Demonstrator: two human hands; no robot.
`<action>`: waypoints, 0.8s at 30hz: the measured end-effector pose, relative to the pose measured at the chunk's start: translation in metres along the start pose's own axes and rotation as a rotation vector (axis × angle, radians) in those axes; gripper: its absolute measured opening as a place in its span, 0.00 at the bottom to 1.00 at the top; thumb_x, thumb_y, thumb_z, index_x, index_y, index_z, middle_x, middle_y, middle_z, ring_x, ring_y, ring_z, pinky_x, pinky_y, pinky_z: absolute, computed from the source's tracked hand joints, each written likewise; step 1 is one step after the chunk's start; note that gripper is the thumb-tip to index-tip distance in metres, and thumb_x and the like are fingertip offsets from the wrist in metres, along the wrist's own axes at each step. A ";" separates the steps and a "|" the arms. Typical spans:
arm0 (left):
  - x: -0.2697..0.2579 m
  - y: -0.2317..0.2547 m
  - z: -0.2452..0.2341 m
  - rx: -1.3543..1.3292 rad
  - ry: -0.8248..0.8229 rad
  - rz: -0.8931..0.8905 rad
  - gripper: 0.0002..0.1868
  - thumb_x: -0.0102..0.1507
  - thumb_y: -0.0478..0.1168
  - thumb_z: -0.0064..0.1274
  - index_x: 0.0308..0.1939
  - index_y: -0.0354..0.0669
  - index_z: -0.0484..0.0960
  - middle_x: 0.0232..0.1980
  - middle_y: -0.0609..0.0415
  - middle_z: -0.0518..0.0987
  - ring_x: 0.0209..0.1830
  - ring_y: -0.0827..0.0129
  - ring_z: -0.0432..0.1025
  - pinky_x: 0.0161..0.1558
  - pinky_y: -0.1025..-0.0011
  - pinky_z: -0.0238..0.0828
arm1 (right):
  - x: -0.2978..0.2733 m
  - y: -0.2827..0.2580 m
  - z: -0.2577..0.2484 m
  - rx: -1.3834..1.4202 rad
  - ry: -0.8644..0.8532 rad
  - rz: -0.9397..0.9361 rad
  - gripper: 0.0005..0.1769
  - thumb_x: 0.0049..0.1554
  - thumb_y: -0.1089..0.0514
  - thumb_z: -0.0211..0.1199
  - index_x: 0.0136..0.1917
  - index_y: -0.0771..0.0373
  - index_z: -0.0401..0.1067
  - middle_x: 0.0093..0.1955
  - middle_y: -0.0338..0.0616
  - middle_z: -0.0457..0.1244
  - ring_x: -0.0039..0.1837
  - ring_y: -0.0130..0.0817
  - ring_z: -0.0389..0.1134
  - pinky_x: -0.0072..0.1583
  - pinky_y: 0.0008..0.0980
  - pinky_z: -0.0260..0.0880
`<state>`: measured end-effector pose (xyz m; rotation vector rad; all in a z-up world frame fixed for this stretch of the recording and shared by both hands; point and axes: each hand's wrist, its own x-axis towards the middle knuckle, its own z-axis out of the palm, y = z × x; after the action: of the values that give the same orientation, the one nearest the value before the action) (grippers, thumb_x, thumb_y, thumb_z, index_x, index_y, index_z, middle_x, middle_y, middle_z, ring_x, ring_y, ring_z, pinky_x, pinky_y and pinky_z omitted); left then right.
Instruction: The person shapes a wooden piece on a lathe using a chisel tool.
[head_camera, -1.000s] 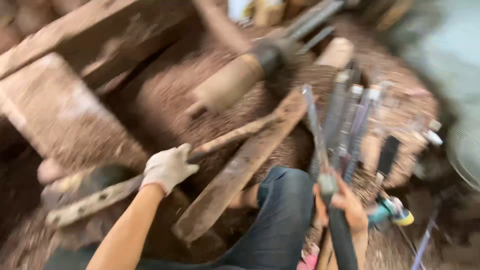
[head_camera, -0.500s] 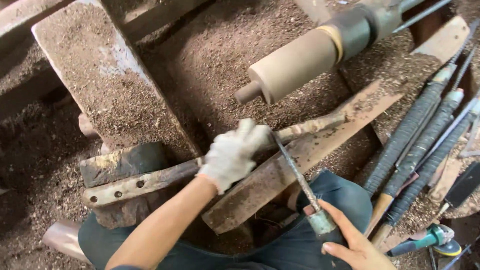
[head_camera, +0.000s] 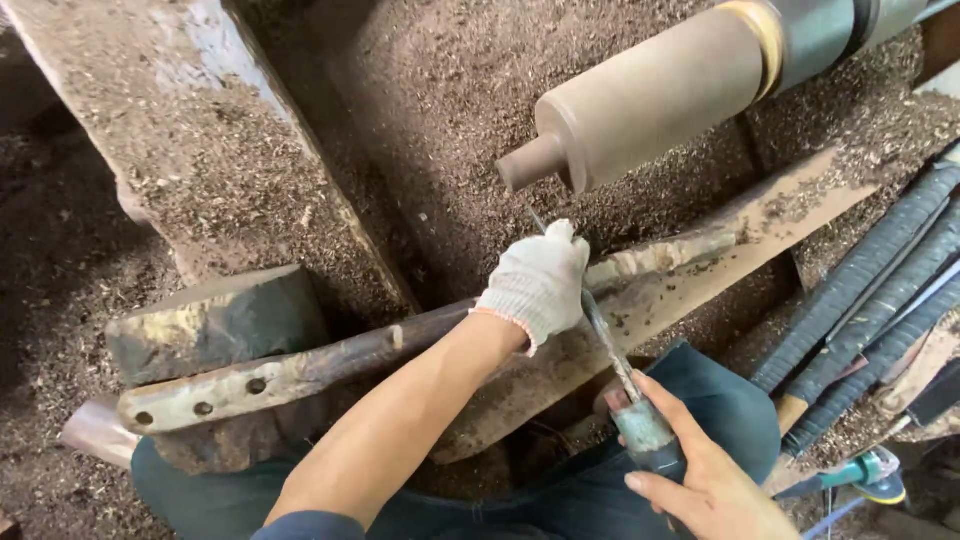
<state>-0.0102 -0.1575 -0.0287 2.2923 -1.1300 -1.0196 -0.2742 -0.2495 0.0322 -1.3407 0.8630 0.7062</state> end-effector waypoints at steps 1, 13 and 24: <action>0.002 -0.001 0.001 -0.003 -0.005 -0.004 0.13 0.59 0.38 0.55 0.47 0.40 0.79 0.52 0.37 0.74 0.47 0.41 0.76 0.49 0.50 0.75 | 0.003 0.016 -0.001 0.001 -0.004 0.006 0.61 0.48 0.67 0.69 0.85 0.39 0.40 0.76 0.29 0.61 0.34 0.24 0.62 0.38 0.26 0.70; 0.003 -0.002 0.005 -0.008 0.127 0.009 0.11 0.49 0.38 0.62 0.34 0.39 0.83 0.49 0.38 0.75 0.46 0.43 0.75 0.49 0.53 0.75 | 0.015 0.037 -0.017 -0.090 0.015 -0.114 0.61 0.48 0.68 0.70 0.86 0.48 0.43 0.61 0.46 0.66 0.52 0.26 0.70 0.45 0.23 0.75; 0.002 0.006 -0.003 -0.001 0.062 -0.086 0.14 0.49 0.38 0.62 0.37 0.37 0.85 0.51 0.37 0.75 0.48 0.44 0.77 0.50 0.56 0.76 | 0.020 0.041 -0.058 -0.233 -0.038 0.105 0.61 0.55 0.65 0.74 0.89 0.41 0.41 0.63 0.49 0.66 0.46 0.41 0.68 0.46 0.35 0.76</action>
<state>-0.0108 -0.1625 -0.0237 2.3733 -1.0144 -0.9729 -0.3056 -0.3037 -0.0074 -1.4909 0.8439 0.9336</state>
